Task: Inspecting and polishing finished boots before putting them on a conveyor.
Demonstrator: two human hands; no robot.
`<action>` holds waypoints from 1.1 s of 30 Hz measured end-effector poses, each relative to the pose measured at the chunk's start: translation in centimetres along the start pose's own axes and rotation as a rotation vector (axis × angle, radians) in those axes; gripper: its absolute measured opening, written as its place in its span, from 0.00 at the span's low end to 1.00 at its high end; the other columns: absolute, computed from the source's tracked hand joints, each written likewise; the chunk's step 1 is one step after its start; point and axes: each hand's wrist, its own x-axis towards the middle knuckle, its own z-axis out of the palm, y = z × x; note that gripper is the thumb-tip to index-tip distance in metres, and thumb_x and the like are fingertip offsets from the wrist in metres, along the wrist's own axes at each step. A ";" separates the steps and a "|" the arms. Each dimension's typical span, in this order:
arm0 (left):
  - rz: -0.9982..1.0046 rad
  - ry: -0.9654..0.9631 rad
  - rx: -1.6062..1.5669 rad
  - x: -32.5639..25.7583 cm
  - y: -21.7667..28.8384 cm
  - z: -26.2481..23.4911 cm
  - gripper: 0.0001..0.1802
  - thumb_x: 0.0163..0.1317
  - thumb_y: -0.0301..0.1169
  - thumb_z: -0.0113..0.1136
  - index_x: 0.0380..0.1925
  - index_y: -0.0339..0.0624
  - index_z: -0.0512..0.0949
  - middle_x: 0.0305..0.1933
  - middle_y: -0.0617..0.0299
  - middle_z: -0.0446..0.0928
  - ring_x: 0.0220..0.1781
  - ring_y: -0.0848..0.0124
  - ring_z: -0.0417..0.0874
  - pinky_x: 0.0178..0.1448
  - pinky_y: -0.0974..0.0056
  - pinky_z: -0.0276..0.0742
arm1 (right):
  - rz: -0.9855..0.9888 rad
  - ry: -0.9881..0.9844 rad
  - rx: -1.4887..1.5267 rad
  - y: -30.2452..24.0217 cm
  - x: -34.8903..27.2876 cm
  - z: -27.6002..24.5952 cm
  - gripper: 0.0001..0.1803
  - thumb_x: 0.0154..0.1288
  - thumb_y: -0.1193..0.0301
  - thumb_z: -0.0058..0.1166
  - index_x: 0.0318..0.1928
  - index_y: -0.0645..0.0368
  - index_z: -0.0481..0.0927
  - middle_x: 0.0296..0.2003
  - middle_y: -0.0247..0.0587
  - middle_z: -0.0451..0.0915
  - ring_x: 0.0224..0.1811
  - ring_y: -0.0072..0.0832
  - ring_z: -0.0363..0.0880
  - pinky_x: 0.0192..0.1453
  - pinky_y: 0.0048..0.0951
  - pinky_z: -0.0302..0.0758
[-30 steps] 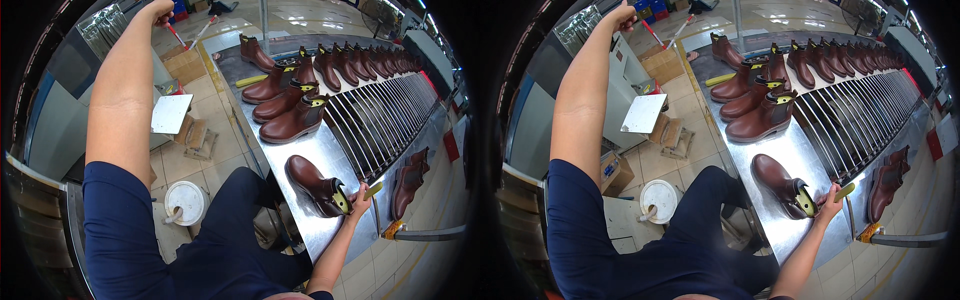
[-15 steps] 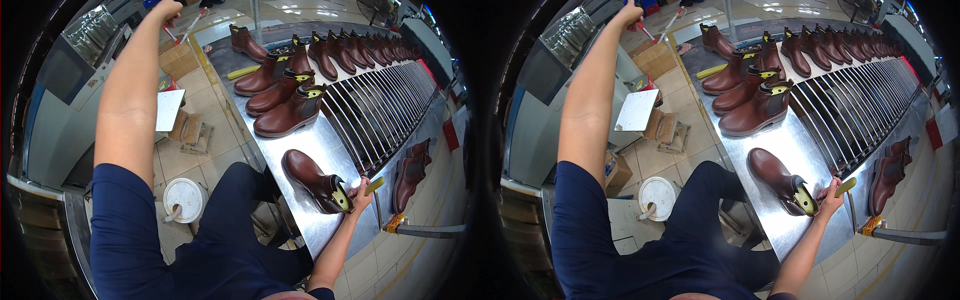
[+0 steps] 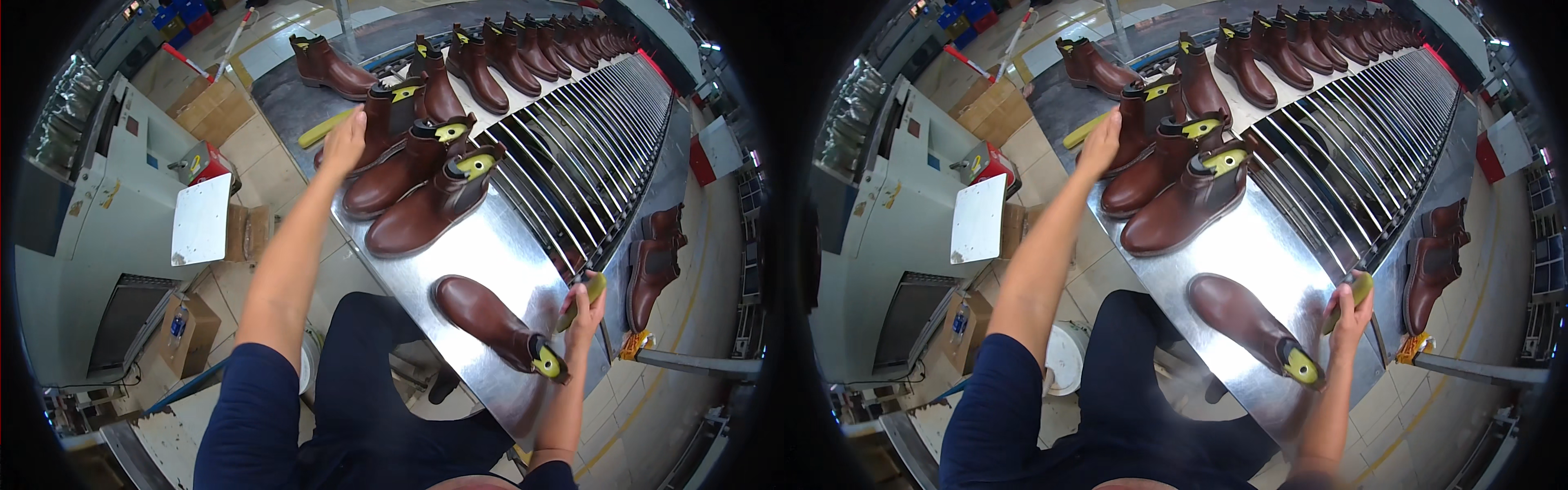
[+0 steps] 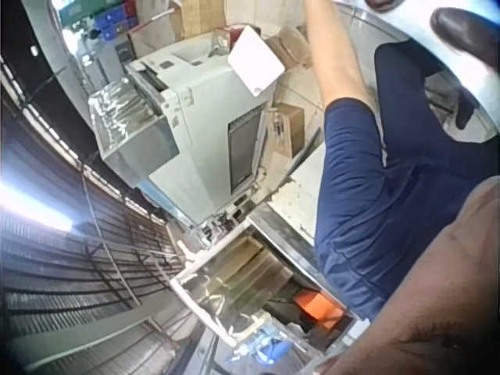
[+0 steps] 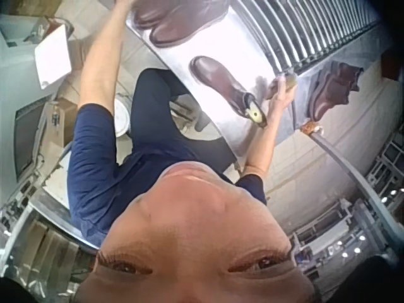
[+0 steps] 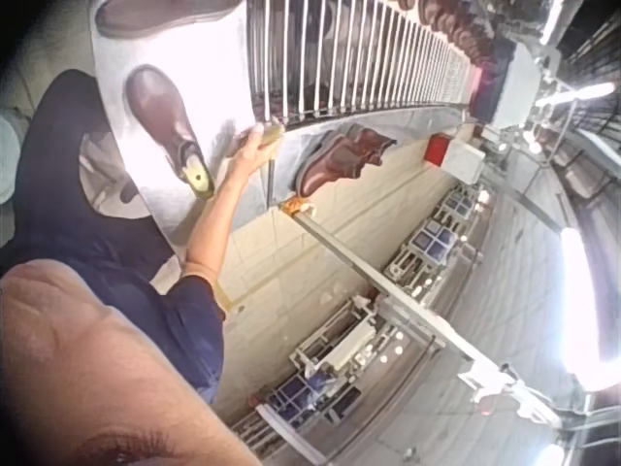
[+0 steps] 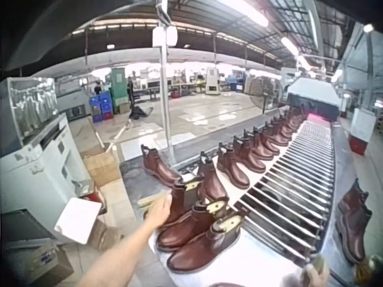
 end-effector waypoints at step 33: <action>-0.021 -0.022 0.261 -3.3 5.1 0.1 0.37 0.71 0.54 0.60 0.65 0.33 0.71 0.59 0.49 0.79 0.58 0.55 0.78 0.68 0.50 0.65 | -0.664 -0.244 -1.011 1.4 31.9 34.7 0.32 0.58 0.46 0.72 0.54 0.56 0.86 0.41 0.58 0.87 0.47 0.54 0.85 0.52 0.49 0.79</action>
